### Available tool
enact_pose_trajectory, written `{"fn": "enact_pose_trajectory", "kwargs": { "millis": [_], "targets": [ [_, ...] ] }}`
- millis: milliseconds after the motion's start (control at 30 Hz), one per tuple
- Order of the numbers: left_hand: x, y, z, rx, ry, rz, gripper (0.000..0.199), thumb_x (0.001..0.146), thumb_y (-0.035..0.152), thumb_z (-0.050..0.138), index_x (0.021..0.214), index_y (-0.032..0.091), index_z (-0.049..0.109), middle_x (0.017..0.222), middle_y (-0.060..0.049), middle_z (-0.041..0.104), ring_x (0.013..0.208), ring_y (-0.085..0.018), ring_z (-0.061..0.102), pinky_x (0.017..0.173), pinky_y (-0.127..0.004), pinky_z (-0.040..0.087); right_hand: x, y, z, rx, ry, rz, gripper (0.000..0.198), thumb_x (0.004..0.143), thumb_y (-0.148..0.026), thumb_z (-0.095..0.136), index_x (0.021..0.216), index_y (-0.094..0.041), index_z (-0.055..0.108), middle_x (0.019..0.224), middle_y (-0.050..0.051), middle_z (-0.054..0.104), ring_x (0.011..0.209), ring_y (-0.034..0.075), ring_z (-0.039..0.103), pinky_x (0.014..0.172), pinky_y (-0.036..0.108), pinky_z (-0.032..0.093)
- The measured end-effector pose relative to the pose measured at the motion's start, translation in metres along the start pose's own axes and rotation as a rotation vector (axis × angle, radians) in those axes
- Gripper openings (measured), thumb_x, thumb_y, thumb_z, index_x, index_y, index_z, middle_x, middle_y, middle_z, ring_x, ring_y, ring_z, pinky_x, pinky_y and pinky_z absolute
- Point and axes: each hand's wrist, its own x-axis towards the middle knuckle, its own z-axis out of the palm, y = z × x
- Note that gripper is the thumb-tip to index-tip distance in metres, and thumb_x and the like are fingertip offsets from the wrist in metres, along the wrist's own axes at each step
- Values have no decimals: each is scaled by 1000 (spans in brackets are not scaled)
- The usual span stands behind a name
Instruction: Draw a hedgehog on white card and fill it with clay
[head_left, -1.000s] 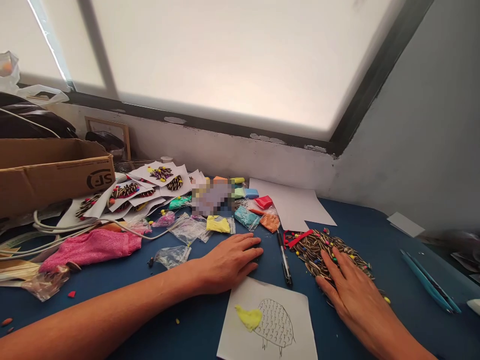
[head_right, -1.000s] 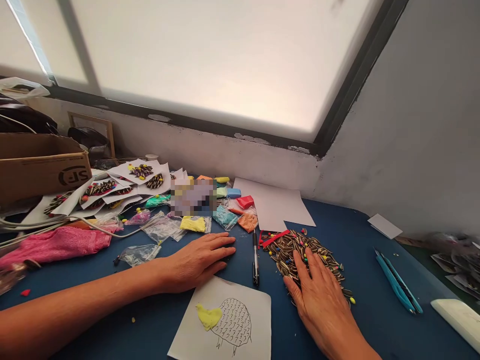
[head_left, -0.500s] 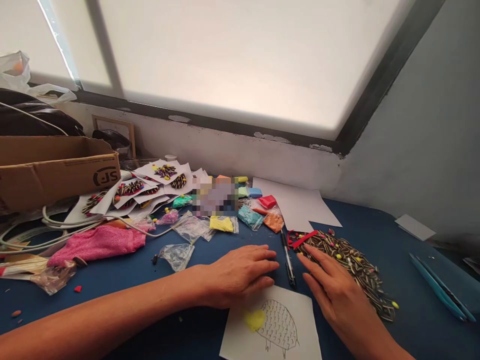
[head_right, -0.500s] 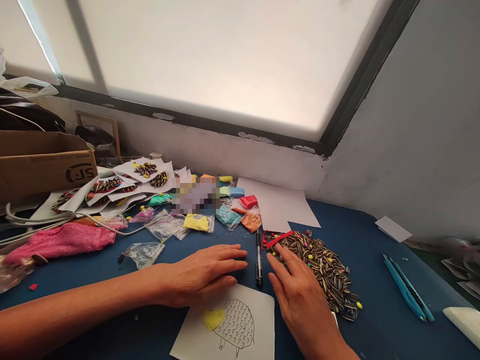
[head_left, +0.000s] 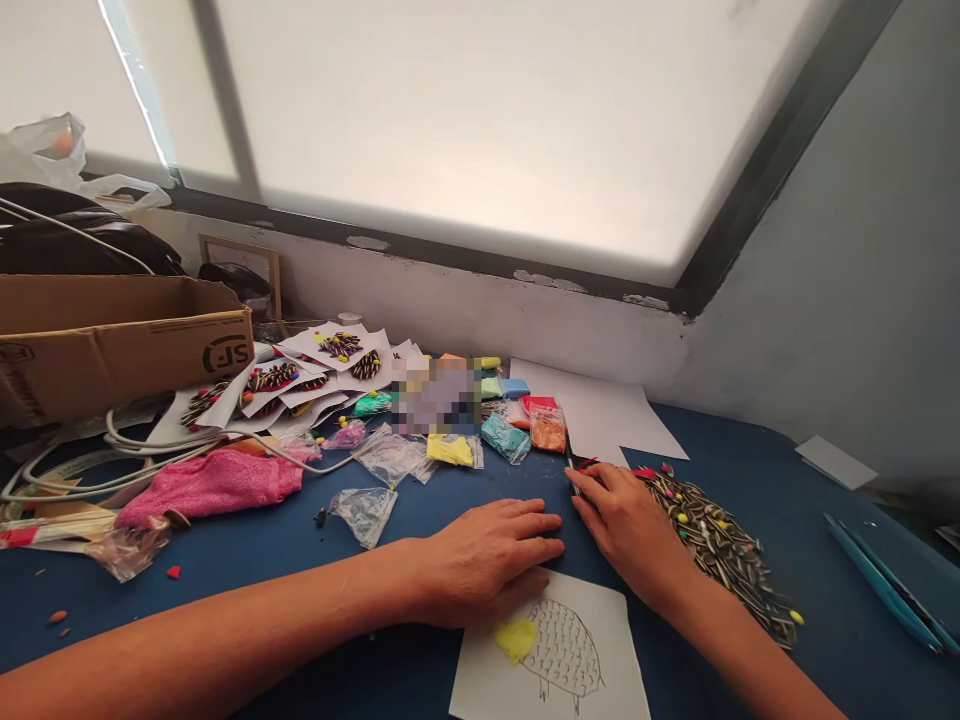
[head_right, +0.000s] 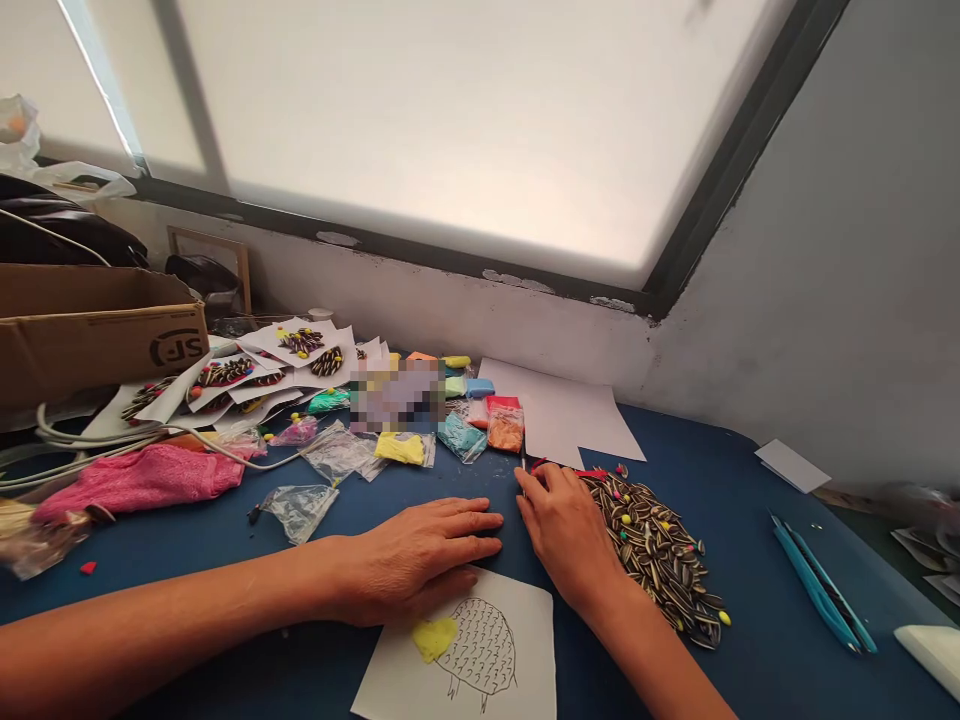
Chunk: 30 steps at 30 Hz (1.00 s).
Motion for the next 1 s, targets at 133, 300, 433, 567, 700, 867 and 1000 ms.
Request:
{"fn": "enact_pose_trajectory", "kwargs": {
  "millis": [133,300,433,567,700,867,1000],
  "targets": [
    [1,-1,0,14,7,5,37,97,30,42,128,15,57,142,-11,50,135,-28,43,114,-43,35,-3,3,-4,-52,4,9,34,97,-26,39,107,-19,71,101,11,69,89,23,64,83,42,52],
    [0,-1,1,22,11,5,38,97,30,41,128,13,57,141,-13,51,134,-30,44,113,-43,36,-26,13,5,-144,0,47,39,94,-26,39,110,-14,72,116,17,70,105,31,65,89,48,51],
    [0,-1,2,27,23,8,39,97,30,40,128,13,57,142,-12,51,134,-30,44,114,-43,35,-46,20,8,-193,-1,91,45,96,-30,36,119,-13,70,124,17,67,114,32,63,93,49,51],
    [0,0,2,23,5,3,39,97,30,40,128,13,57,142,-12,50,136,-30,41,114,-44,34,-62,26,6,-215,-13,144,50,97,-37,32,127,-15,66,133,16,62,122,33,58,96,50,50],
    [0,1,0,25,4,1,39,97,30,41,128,13,57,142,-12,50,136,-30,41,114,-43,35,-69,32,9,-218,-49,195,55,97,-42,30,128,-13,65,135,18,60,123,34,57,97,49,50],
    [0,1,1,38,-5,10,39,97,29,40,128,12,58,143,-13,49,136,-30,41,114,-44,35,-69,35,10,-206,-85,261,59,99,-44,25,133,-12,60,139,20,55,130,35,49,101,51,45],
    [0,0,2,38,-9,8,40,97,29,41,130,13,56,143,-13,49,137,-31,39,112,-47,37,-68,20,5,-180,-116,266,60,100,-46,21,142,-13,51,150,16,43,137,30,41,108,48,39]
  ]
}}
